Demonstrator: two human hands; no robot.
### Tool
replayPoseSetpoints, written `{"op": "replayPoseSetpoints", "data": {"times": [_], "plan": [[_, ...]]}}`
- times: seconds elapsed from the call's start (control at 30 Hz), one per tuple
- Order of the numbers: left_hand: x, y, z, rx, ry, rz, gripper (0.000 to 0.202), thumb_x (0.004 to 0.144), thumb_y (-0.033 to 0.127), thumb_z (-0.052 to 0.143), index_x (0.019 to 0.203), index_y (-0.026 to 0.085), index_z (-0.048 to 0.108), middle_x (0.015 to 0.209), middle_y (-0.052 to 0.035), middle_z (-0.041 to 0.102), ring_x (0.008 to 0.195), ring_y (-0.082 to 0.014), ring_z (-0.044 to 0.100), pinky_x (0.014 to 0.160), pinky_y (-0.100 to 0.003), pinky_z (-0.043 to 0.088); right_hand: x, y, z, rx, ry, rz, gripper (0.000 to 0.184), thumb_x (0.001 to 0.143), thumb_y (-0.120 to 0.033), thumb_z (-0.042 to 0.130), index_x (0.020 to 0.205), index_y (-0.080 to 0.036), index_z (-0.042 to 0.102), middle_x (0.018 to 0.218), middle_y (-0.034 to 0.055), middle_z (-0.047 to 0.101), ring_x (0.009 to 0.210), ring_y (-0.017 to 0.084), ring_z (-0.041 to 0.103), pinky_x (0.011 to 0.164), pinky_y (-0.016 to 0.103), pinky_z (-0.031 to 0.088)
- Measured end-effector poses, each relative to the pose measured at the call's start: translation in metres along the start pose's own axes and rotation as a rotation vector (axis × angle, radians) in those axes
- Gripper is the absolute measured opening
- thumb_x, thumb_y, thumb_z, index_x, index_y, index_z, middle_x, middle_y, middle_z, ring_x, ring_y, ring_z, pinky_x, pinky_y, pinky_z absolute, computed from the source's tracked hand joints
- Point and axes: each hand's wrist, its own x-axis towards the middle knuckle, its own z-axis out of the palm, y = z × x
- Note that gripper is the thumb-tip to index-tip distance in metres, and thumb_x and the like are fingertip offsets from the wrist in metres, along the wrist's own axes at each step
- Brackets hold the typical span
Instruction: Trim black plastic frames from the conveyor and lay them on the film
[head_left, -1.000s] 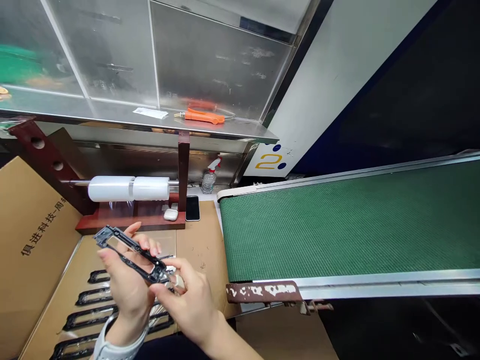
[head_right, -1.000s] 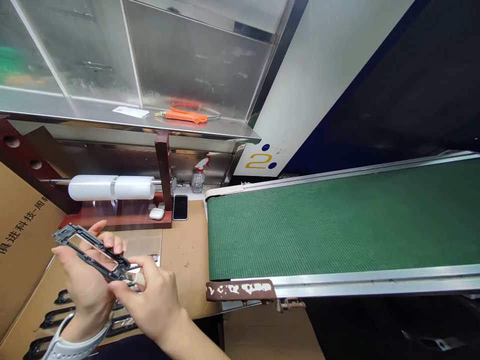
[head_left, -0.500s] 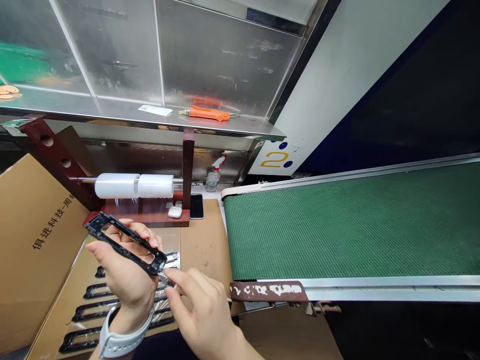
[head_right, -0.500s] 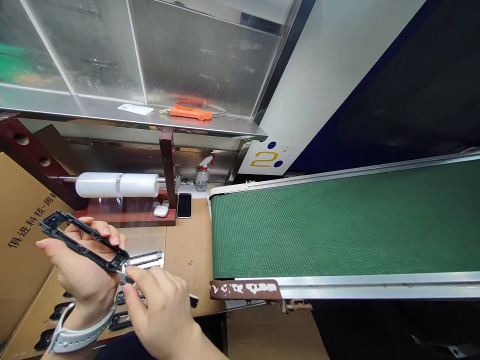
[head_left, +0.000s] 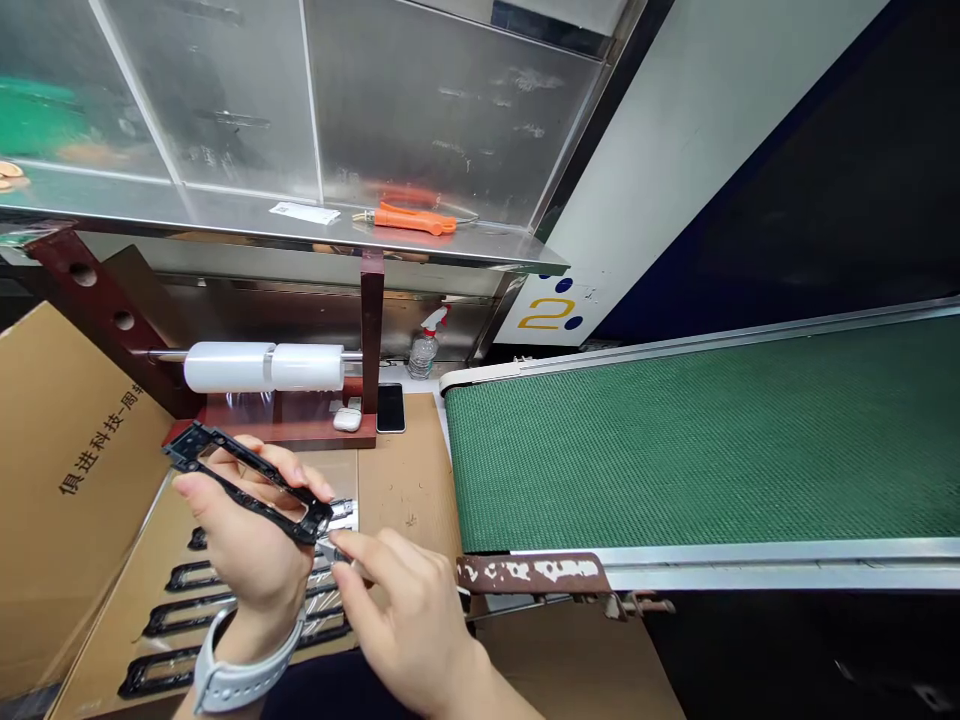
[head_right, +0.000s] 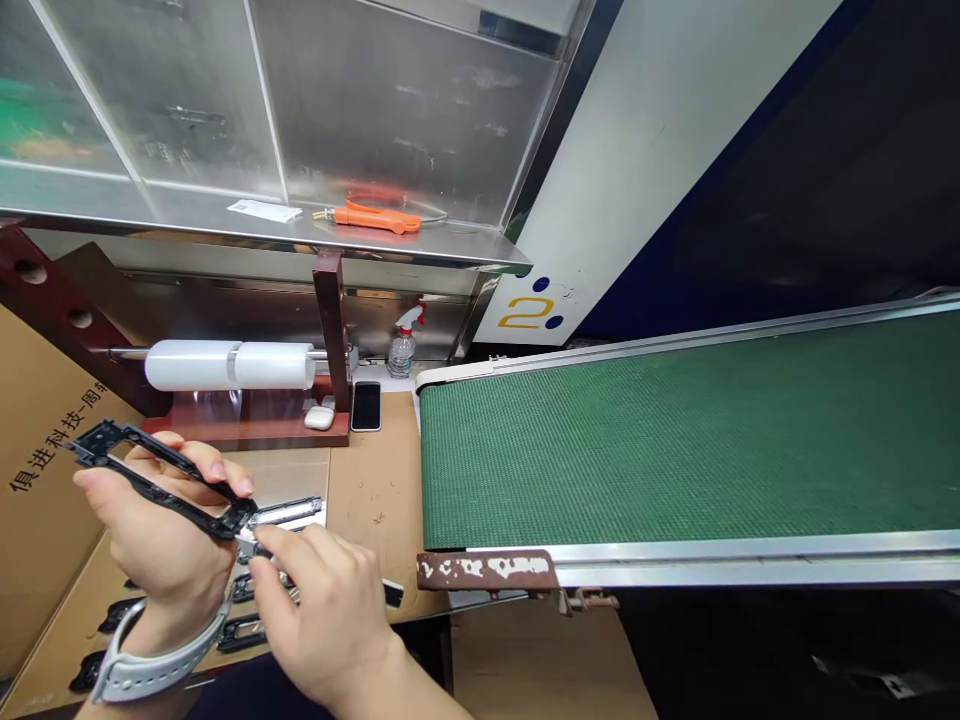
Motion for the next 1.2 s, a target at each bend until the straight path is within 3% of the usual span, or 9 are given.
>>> {"op": "replayPoseSetpoints", "data": {"times": [0.33,0.5,0.63,0.8,0.93,1.2], "plan": [[0.004,-0.004,0.002,0.007,0.014,-0.023,0.05,0.098,0.048,0.01,0.079,0.024,0.05,0.052,0.0057,0.053,0.038,-0.0129,0.052,0.039,-0.023,0.044,0.005,0.011,0.005,-0.046,0.023,-0.033,0.025,0.096,-0.03,0.048,0.109,-0.021,0.066,0.078,0.0028,0.069,0.063,0.013,0.062,0.061,0.023,0.046],[0.008,-0.007,-0.001,-0.048,0.029,-0.109,0.047,0.097,0.05,0.018,0.08,0.023,0.053,0.061,0.0045,0.06,0.042,-0.0129,0.059,0.041,-0.023,0.046,0.007,0.022,0.01,-0.029,0.144,-0.082,0.021,0.096,-0.027,0.05,0.108,-0.02,0.065,0.082,0.0042,0.07,0.07,0.015,0.063,0.064,0.025,0.047],[0.01,-0.01,-0.007,-0.07,0.013,-0.156,0.043,0.097,0.051,0.021,0.082,0.024,0.052,0.066,0.0042,0.062,0.045,-0.0134,0.061,0.041,-0.023,0.046,0.009,0.031,0.02,0.154,0.184,0.108,0.023,0.094,-0.028,0.049,0.108,-0.017,0.064,0.085,0.0051,0.068,0.071,0.014,0.062,0.067,0.024,0.048],[0.009,-0.017,-0.012,-0.032,-0.056,-0.053,0.042,0.083,0.068,0.045,0.085,0.026,0.052,0.07,0.0055,0.064,0.048,-0.0164,0.063,0.044,-0.026,0.049,0.012,0.024,0.026,0.516,-0.008,0.449,0.019,0.083,-0.033,0.06,0.087,-0.016,0.068,0.056,-0.0059,0.049,0.045,0.007,0.037,0.043,0.018,0.034],[0.005,-0.018,-0.012,0.007,-0.071,0.056,0.051,0.069,0.076,0.057,0.084,0.027,0.051,0.068,0.0067,0.065,0.047,-0.0176,0.062,0.045,-0.029,0.05,0.017,0.011,0.022,0.574,-0.06,0.49,0.02,0.082,-0.032,0.06,0.077,-0.015,0.068,0.054,-0.0057,0.045,0.048,0.007,0.033,0.044,0.019,0.031],[-0.001,-0.021,-0.016,0.046,-0.122,0.119,0.054,0.068,0.077,0.056,0.085,0.026,0.05,0.071,0.0048,0.065,0.049,-0.0178,0.062,0.042,-0.027,0.047,0.02,0.001,0.017,0.424,-0.065,0.483,0.017,0.081,-0.028,0.058,0.07,-0.017,0.064,0.051,-0.0078,0.039,0.047,0.007,0.032,0.044,0.019,0.026]]}}
